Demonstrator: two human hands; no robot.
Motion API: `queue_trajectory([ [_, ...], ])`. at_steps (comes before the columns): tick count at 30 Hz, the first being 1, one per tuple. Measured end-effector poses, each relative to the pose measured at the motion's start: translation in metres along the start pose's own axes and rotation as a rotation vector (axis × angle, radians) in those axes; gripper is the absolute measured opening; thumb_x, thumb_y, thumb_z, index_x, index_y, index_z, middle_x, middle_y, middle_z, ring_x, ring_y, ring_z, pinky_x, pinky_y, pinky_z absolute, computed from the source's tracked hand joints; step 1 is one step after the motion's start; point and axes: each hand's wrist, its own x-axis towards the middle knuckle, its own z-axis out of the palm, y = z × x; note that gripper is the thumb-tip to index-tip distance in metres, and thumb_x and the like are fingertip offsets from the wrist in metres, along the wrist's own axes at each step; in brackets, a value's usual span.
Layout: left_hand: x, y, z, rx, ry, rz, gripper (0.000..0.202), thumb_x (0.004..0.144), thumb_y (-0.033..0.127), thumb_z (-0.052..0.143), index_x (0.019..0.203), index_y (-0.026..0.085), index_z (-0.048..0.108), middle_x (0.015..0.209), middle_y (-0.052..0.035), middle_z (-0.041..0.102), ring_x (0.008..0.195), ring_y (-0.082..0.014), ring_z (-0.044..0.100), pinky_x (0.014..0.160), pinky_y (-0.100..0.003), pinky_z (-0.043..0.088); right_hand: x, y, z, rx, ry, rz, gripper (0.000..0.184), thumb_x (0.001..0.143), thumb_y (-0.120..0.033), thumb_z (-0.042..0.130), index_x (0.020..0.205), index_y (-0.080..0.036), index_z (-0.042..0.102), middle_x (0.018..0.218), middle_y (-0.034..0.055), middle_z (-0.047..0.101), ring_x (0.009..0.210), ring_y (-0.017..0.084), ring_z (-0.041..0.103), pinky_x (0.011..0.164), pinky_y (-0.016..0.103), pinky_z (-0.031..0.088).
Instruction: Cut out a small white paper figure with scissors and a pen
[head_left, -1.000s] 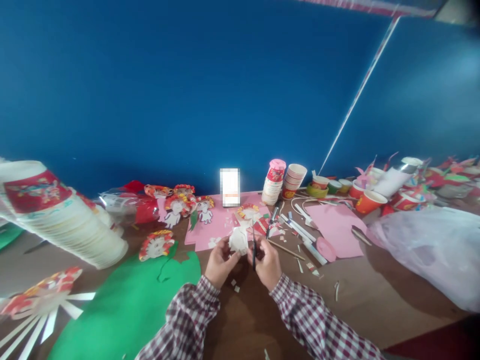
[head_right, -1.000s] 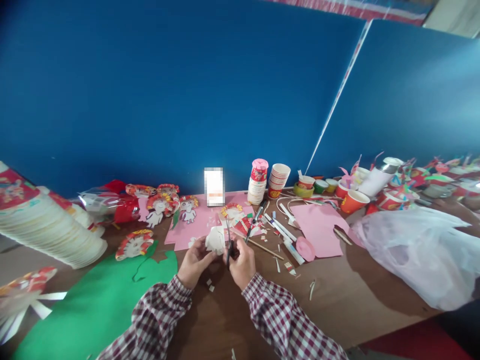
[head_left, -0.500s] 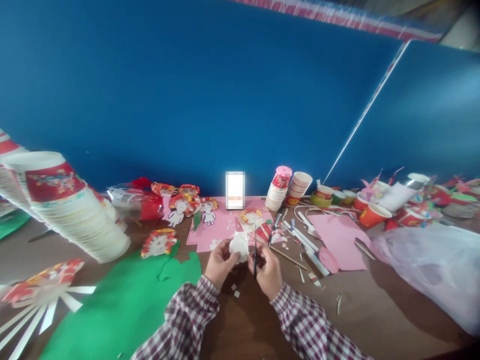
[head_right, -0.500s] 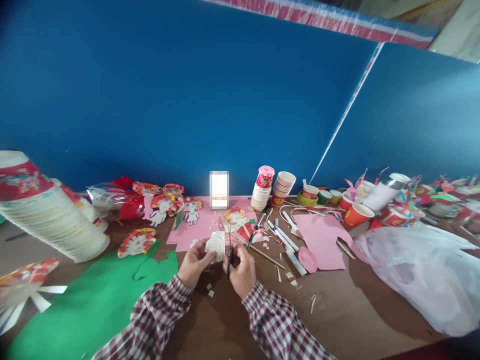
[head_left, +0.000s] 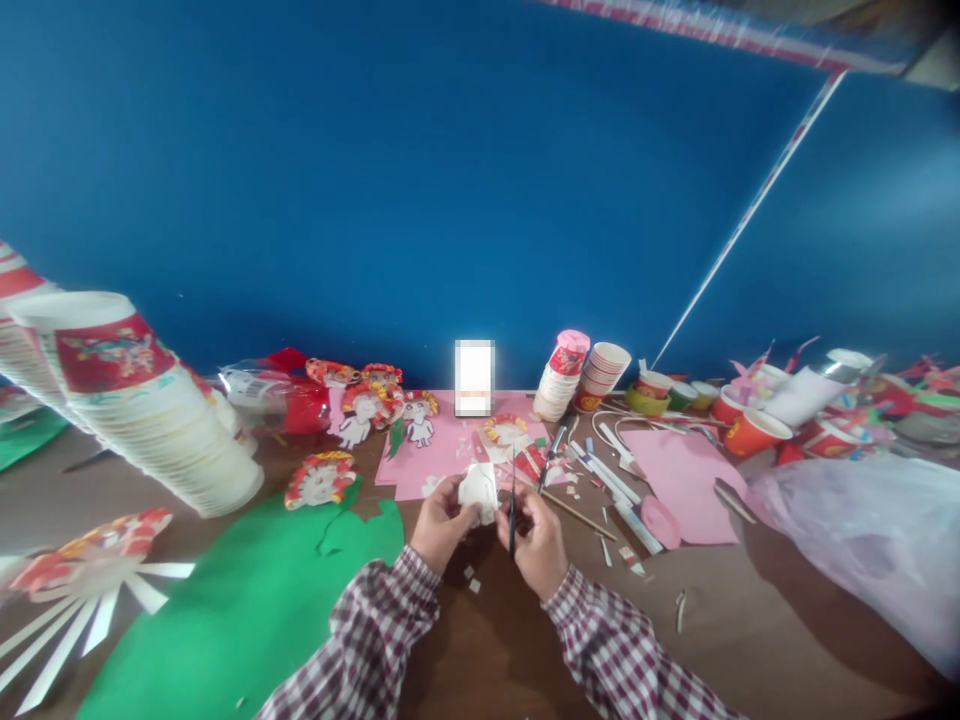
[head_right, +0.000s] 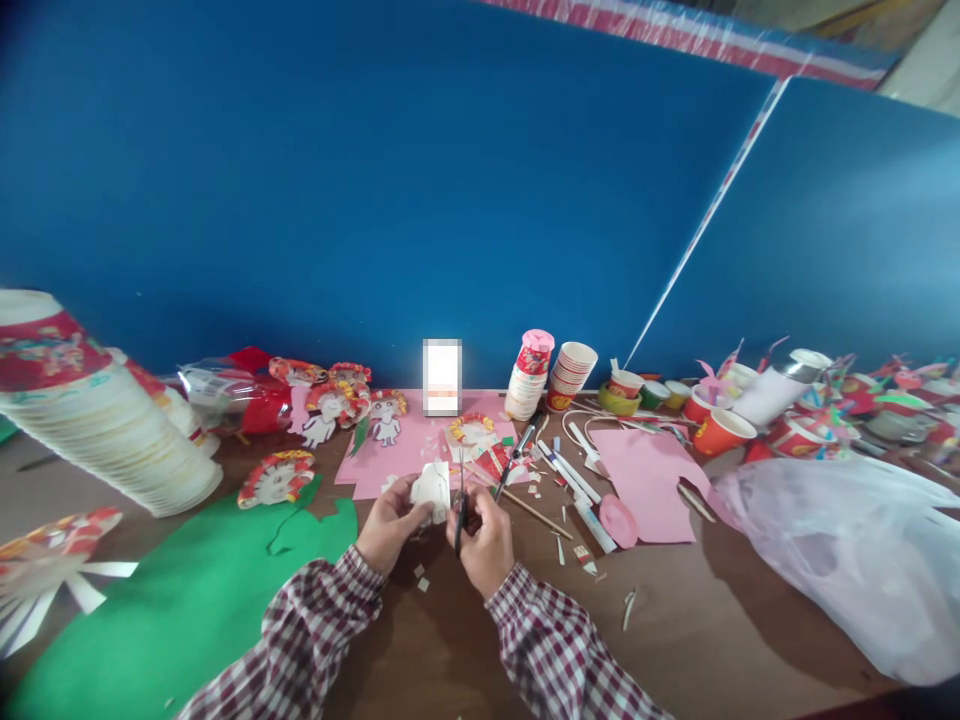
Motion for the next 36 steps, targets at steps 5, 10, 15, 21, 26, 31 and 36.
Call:
queue_trajectory([
  [5, -0.001, 0.004, 0.002, 0.008, 0.006, -0.018, 0.047, 0.058, 0.02, 0.073, 0.101, 0.014, 0.054, 0.077, -0.0029, 0.067, 0.058, -0.0106, 0.059, 0.053, -0.019, 0.045, 0.001, -0.002, -0.001, 0.009, -0.007, 0.005, 0.018, 0.079, -0.021, 0.055, 0.097, -0.016, 0.054, 0.071, 0.0023, 0.058, 0.059, 0.014, 0.056, 0.055, 0.022, 0.048],
  [10, 0.0, 0.006, 0.001, -0.066, 0.062, -0.068, 0.051, 0.056, 0.022, 0.076, 0.101, 0.014, 0.054, 0.079, -0.0034, 0.067, 0.061, -0.0128, 0.061, 0.055, -0.022, 0.048, 0.002, -0.004, -0.002, 0.066, -0.04, 0.022, 0.019, 0.079, -0.024, 0.058, 0.096, -0.015, 0.055, 0.073, 0.0032, 0.06, 0.06, 0.014, 0.057, 0.055, 0.022, 0.048],
  [15, 0.006, 0.012, -0.008, -0.143, 0.119, -0.028, 0.051, 0.056, 0.022, 0.076, 0.101, 0.013, 0.054, 0.079, -0.0048, 0.068, 0.062, -0.0148, 0.063, 0.058, -0.027, 0.051, 0.004, -0.007, -0.007, 0.069, -0.14, 0.043, 0.028, 0.078, -0.028, 0.061, 0.101, -0.013, 0.056, 0.072, 0.0031, 0.06, 0.061, 0.014, 0.057, 0.056, 0.022, 0.048],
  [21, 0.018, 0.021, -0.027, -0.14, 0.197, 0.052, 0.048, 0.055, 0.023, 0.078, 0.097, 0.014, 0.055, 0.076, -0.004, 0.068, 0.063, -0.0151, 0.064, 0.06, -0.028, 0.052, 0.007, -0.005, -0.012, -0.056, -0.273, -0.023, 0.03, 0.079, -0.03, 0.06, 0.105, -0.015, 0.057, 0.074, 0.0037, 0.062, 0.064, 0.016, 0.059, 0.055, 0.022, 0.048],
  [26, 0.021, 0.025, -0.03, -0.127, 0.247, 0.066, 0.047, 0.053, 0.024, 0.078, 0.092, 0.013, 0.054, 0.065, -0.0006, 0.066, 0.054, -0.0121, 0.061, 0.054, -0.025, 0.052, 0.009, 0.006, -0.013, -0.269, -0.229, -0.13, 0.023, 0.077, -0.03, 0.061, 0.095, -0.016, 0.059, 0.072, 0.0044, 0.061, 0.064, 0.018, 0.058, 0.058, 0.025, 0.047],
  [31, 0.017, 0.029, -0.029, -0.151, 0.215, 0.08, 0.052, 0.051, 0.024, 0.079, 0.096, 0.014, 0.054, 0.069, -0.0007, 0.067, 0.055, -0.0119, 0.062, 0.054, -0.024, 0.052, 0.004, 0.004, -0.017, -0.29, -0.117, -0.204, 0.03, 0.075, -0.028, 0.064, 0.102, -0.017, 0.056, 0.082, 0.0072, 0.062, 0.068, 0.018, 0.059, 0.063, 0.026, 0.048],
  [36, 0.012, 0.031, -0.028, -0.172, 0.21, 0.077, 0.056, 0.048, 0.023, 0.08, 0.097, 0.014, 0.055, 0.07, -0.0014, 0.067, 0.057, -0.0127, 0.062, 0.055, -0.024, 0.051, -0.006, -0.002, -0.014, -0.124, -0.271, -0.083, 0.031, 0.078, -0.031, 0.061, 0.105, -0.018, 0.056, 0.075, 0.0038, 0.062, 0.066, 0.017, 0.06, 0.06, 0.024, 0.049],
])
